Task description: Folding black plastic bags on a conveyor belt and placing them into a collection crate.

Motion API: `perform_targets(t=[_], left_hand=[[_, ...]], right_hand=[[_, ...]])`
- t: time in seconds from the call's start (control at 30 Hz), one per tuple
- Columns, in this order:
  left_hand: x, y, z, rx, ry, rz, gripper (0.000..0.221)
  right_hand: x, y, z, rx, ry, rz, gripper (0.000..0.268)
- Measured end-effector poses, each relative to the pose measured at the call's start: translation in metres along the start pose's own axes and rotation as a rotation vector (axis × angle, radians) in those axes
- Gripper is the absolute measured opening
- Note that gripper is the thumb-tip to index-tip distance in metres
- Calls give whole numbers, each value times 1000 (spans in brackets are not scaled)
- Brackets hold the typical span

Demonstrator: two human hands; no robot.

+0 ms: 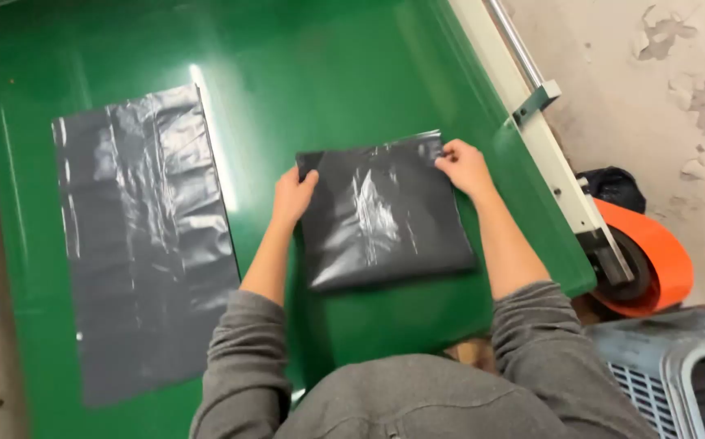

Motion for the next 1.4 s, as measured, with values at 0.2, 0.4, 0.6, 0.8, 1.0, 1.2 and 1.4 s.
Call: perform_targets(t=[0.2, 0.4, 0.6, 0.8, 1.0, 1.2, 1.4], left_hand=[[5, -7, 18, -18, 29, 9, 33], [45, 17, -90, -400, -114, -128, 49], [100, -30, -59, 960, 565, 284, 78], [136, 5, -21, 1383, 794, 101, 99], [167, -3, 49, 929, 427, -46, 68], [213, 53, -152, -667, -698, 36, 48], [219, 19, -93, -706, -731, 649, 16]], right_hand=[[-4, -3, 64, 410, 426, -232, 56], [-46, -31, 57, 747, 5, 221, 42], [38, -3, 95, 402, 379, 110, 22], [198, 44, 95, 297, 523, -17, 23], [246, 13, 28, 401, 480, -138, 26], [276, 10, 66, 716, 553, -290, 16], [326, -62, 111, 552, 806, 19, 38]])
Point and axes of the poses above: each hand's wrist, its own x-axis away from the middle knuckle, its own y-axis out of the back of the hand, z = x × y, the point moved 3 cm from there along -x, towards the middle knuckle, and after that the axes turned 10 degrees about -y, right-handed, at the moved point
